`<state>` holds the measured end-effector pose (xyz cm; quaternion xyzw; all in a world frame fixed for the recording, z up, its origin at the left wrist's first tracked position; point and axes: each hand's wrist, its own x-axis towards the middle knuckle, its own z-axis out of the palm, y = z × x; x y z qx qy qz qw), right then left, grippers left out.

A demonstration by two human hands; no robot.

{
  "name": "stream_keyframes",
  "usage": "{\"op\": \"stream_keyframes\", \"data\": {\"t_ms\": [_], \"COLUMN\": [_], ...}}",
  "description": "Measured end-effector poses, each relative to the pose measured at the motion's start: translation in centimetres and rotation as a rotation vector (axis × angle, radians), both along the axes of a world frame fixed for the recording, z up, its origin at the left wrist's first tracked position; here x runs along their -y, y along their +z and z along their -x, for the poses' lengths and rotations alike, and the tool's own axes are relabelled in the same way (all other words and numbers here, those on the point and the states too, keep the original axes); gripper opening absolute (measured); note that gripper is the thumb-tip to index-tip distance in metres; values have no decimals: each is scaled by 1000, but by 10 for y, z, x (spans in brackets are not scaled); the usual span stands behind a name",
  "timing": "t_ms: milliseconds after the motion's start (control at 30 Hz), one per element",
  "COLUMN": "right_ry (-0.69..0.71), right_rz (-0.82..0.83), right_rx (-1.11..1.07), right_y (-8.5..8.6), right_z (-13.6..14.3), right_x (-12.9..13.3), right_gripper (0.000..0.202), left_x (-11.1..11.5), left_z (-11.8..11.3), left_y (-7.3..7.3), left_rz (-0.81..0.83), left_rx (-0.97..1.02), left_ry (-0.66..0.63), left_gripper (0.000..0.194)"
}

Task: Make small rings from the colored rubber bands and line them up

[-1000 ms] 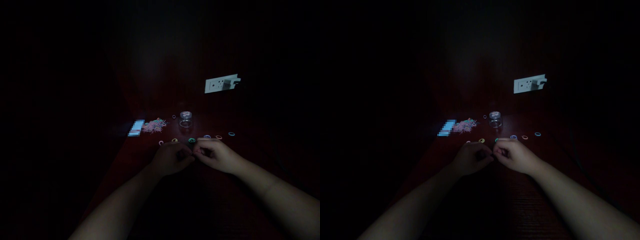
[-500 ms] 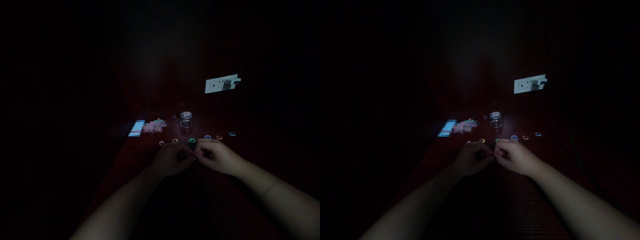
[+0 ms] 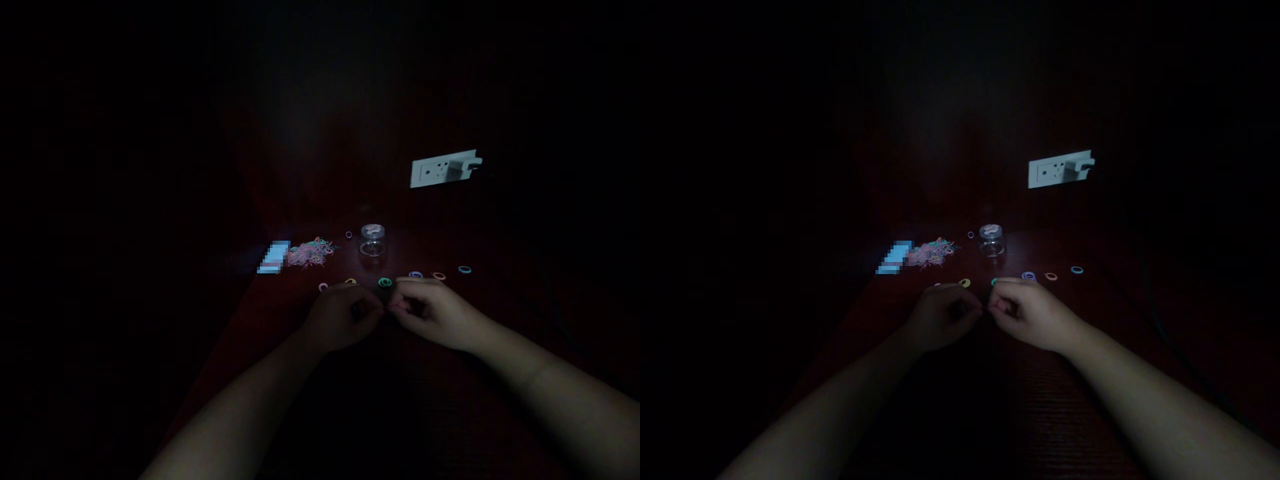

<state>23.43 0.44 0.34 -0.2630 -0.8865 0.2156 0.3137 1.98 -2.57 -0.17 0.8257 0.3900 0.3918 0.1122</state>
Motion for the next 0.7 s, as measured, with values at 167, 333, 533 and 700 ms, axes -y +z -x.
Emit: {"op": "stream_keyframes", "data": {"t_ms": [167,333,533,700], "right_ry": [-7,-7,-11,-3], "right_rz": [2,2,11,67], "right_rx": [-2,-11,-11,-2], "right_y": [0,0,0,2], "right_z": [-2,-2,-3,-3], "right_x": [0,-2,-1,2], "right_gripper": [8,9,9,5], "left_x": [-2,-4,-3,-3], "left_z": [3,6,6,5], "left_y": [-1,-2,-2,-2], "left_rz": [-39,-37,-32,-34], "left_rx": [-1,-15,-12,-16], "left_ry": [10,17,13,4], "left_gripper": [8,10,13,12]}}
